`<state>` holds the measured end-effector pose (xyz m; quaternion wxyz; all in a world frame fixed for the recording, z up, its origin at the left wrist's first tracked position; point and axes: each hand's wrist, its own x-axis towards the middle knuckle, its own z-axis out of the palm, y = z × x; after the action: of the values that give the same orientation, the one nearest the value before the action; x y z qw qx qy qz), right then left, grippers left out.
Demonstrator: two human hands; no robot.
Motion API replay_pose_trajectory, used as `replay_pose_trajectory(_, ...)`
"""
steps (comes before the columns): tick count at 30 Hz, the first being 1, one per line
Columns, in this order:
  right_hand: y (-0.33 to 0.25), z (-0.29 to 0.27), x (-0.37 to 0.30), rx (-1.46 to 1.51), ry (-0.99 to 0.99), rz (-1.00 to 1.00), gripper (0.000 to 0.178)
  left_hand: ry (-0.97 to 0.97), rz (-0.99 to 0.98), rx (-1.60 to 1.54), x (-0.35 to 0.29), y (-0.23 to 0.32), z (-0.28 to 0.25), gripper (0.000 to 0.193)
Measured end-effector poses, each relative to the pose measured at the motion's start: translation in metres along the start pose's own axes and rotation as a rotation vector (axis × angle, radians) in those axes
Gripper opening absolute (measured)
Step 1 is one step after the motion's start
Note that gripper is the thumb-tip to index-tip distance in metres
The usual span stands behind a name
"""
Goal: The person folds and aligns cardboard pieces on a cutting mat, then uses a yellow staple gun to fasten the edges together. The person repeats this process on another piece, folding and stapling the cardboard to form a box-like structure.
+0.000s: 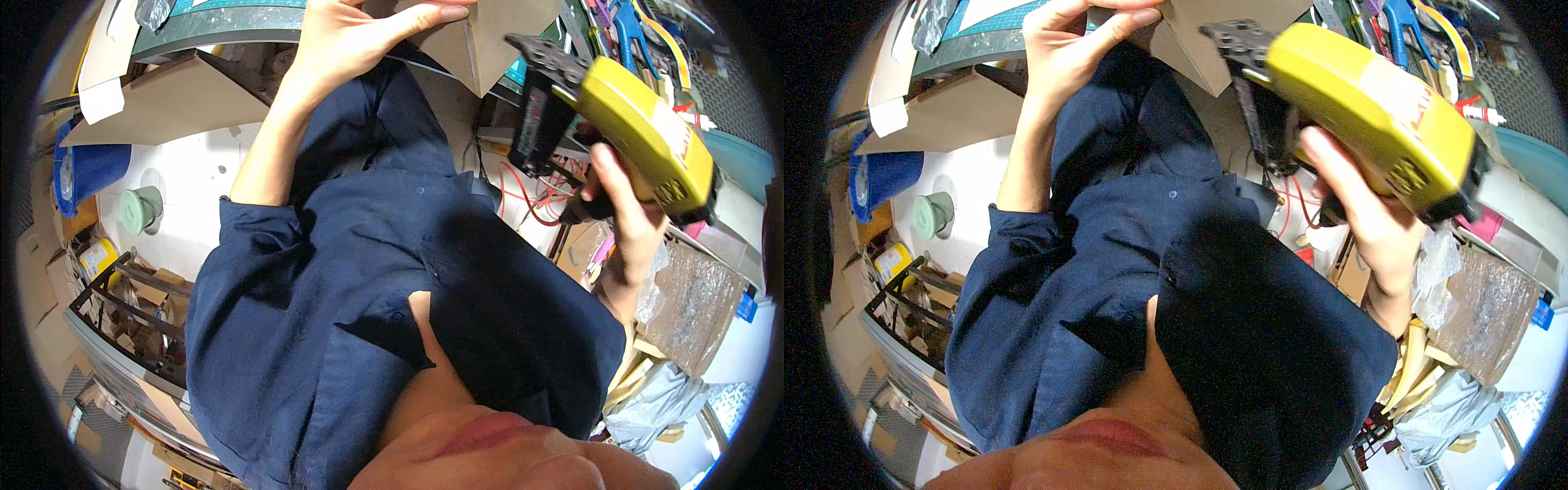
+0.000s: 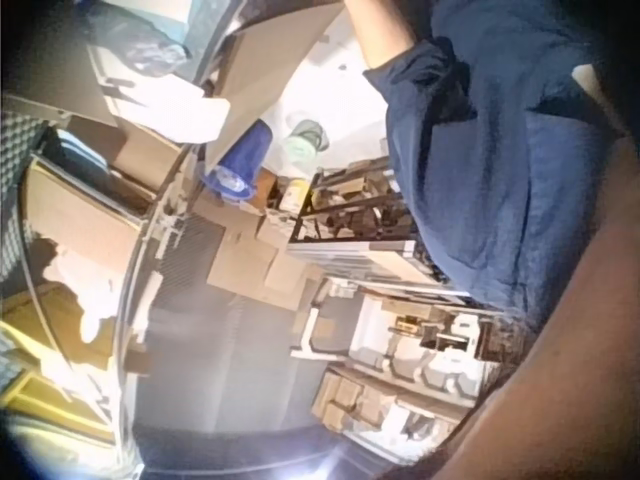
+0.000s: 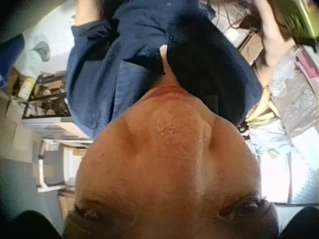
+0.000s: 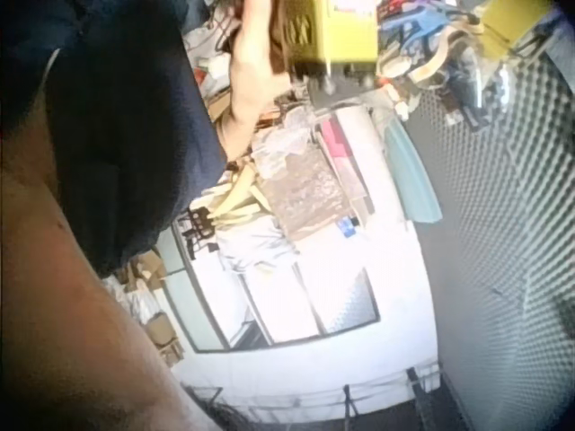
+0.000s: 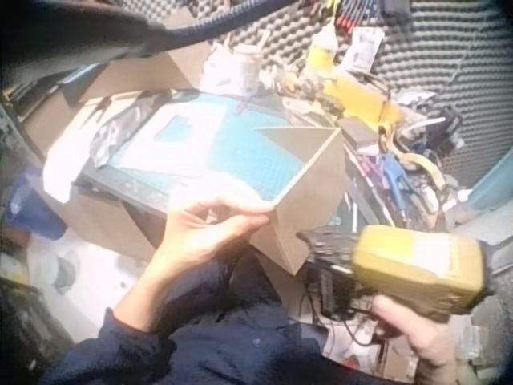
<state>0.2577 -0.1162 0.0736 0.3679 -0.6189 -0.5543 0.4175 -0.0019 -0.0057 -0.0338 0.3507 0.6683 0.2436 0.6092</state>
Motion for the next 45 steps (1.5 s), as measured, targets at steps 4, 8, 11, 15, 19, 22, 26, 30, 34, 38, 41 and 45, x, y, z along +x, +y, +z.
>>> replay_pose_trajectory(4, -0.005, 0.020, 0.009, 0.024, -0.005, -0.012, 0.021, -0.011, -0.001, 0.015, 0.000, 0.000, 0.001, 0.017)
replay_pose_trajectory(8, -0.007, 0.017, 0.010, -0.070, -0.066, 0.026, 0.018, 0.009, -0.008, -0.036, 0.000, 0.000, 0.001, 0.018)
replay_pose_trajectory(11, -0.007, 0.019, 0.011, -0.081, -0.087, -0.007, 0.018, -0.002, 0.003, -0.041, 0.000, -0.001, 0.000, 0.018)
replay_pose_trajectory(15, -0.006, 0.024, 0.011, -0.074, -0.067, -0.053, 0.016, -0.009, -0.004, -0.044, 0.000, -0.001, 0.000, 0.018)
replay_pose_trajectory(19, -0.006, 0.024, 0.011, -0.093, -0.073, -0.069, 0.015, -0.017, 0.013, -0.014, 0.001, 0.000, -0.002, 0.018)
replay_pose_trajectory(22, -0.006, 0.023, 0.011, -0.104, -0.076, -0.042, 0.015, -0.005, 0.009, -0.006, 0.000, 0.000, 0.000, 0.018)
replay_pose_trajectory(26, -0.008, 0.025, 0.010, -0.089, -0.065, -0.017, 0.014, -0.009, 0.012, -0.011, 0.000, -0.002, -0.001, 0.018)
replay_pose_trajectory(30, -0.008, 0.025, 0.010, -0.106, -0.061, -0.015, 0.015, -0.013, 0.023, -0.002, 0.001, -0.001, -0.001, 0.019)
replay_pose_trajectory(34, -0.007, 0.026, 0.009, -0.095, -0.061, -0.082, 0.016, -0.006, 0.026, -0.043, 0.001, -0.001, 0.000, 0.019)
replay_pose_trajectory(38, -0.007, 0.025, 0.010, -0.115, -0.080, -0.091, 0.016, -0.018, 0.030, -0.037, 0.001, -0.002, -0.001, 0.019)
replay_pose_trajectory(41, -0.008, 0.026, 0.009, -0.090, -0.071, -0.063, 0.016, -0.020, 0.033, -0.020, 0.000, -0.002, -0.002, 0.020)
replay_pose_trajectory(45, -0.010, 0.027, 0.009, -0.085, -0.062, -0.024, 0.015, -0.011, 0.049, -0.036, 0.000, -0.006, -0.002, 0.020)
